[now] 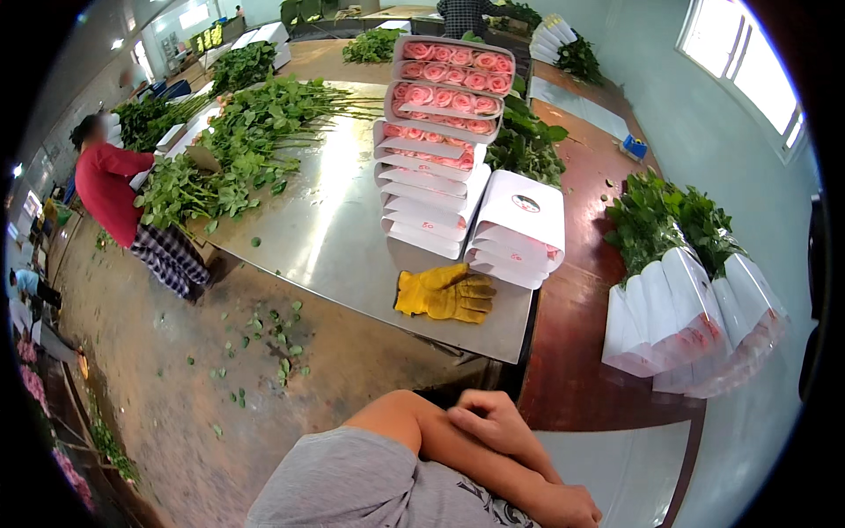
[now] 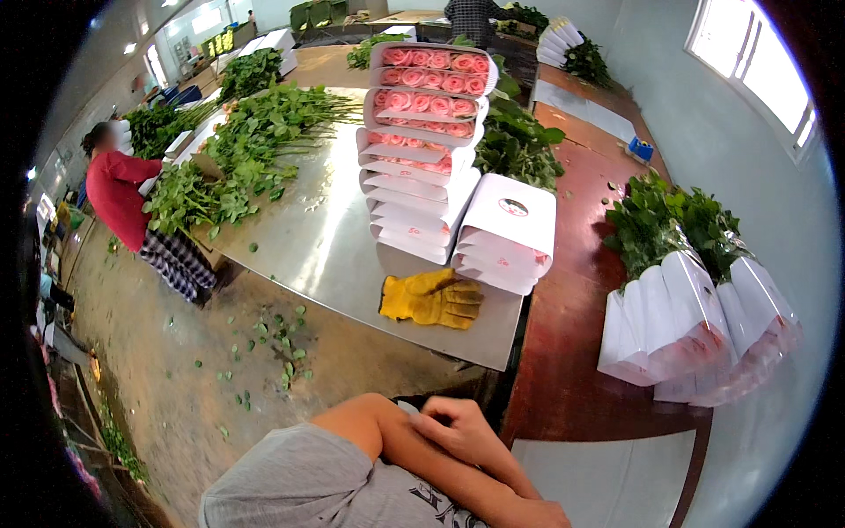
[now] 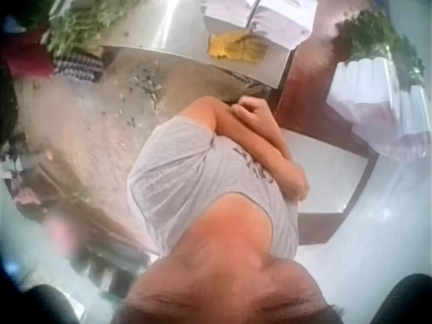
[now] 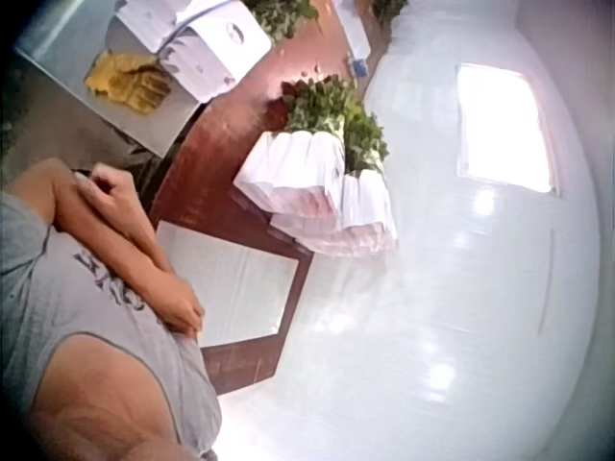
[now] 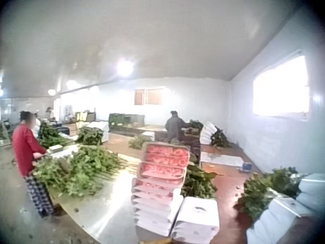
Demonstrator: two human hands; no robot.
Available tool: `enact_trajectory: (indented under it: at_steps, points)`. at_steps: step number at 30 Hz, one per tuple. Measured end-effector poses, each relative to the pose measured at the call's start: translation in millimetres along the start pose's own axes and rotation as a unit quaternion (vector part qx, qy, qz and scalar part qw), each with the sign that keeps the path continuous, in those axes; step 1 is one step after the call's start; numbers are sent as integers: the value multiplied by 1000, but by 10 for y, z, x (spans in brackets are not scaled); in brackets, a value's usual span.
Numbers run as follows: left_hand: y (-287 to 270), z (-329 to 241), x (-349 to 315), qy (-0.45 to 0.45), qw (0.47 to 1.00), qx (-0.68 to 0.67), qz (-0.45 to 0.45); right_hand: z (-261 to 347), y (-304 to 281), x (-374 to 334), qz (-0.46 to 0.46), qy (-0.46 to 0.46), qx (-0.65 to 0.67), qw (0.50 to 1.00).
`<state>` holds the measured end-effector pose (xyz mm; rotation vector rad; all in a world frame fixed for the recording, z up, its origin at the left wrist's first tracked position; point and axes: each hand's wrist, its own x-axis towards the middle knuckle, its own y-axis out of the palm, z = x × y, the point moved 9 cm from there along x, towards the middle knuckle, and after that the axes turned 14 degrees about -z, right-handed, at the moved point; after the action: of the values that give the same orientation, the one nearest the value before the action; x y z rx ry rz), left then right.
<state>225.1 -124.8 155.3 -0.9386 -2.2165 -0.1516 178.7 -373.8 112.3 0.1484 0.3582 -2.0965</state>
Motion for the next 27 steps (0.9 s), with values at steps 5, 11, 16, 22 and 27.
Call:
enact_trajectory:
  at_steps: [5, 11, 16, 22, 27]
  points:
    - [142, 10, -55, -2, 999, -46, -10, 95, 102, -7, -38, -63, 86, 994]
    - [176, -123, -91, -3, 999, -15, 31, -215, 44, -166, -10, 10, 115, 993]
    - [291, -151, -143, 16, 997, -53, 48, -40, 127, -162, -34, -66, 155, 985]
    - [110, -258, -155, 5, 1000, 21, -13, -213, -39, -442, 2, -10, 139, 990]
    - [-47, -326, -135, -75, 994, 45, 72, -65, 105, -320, 4, -68, 186, 980]
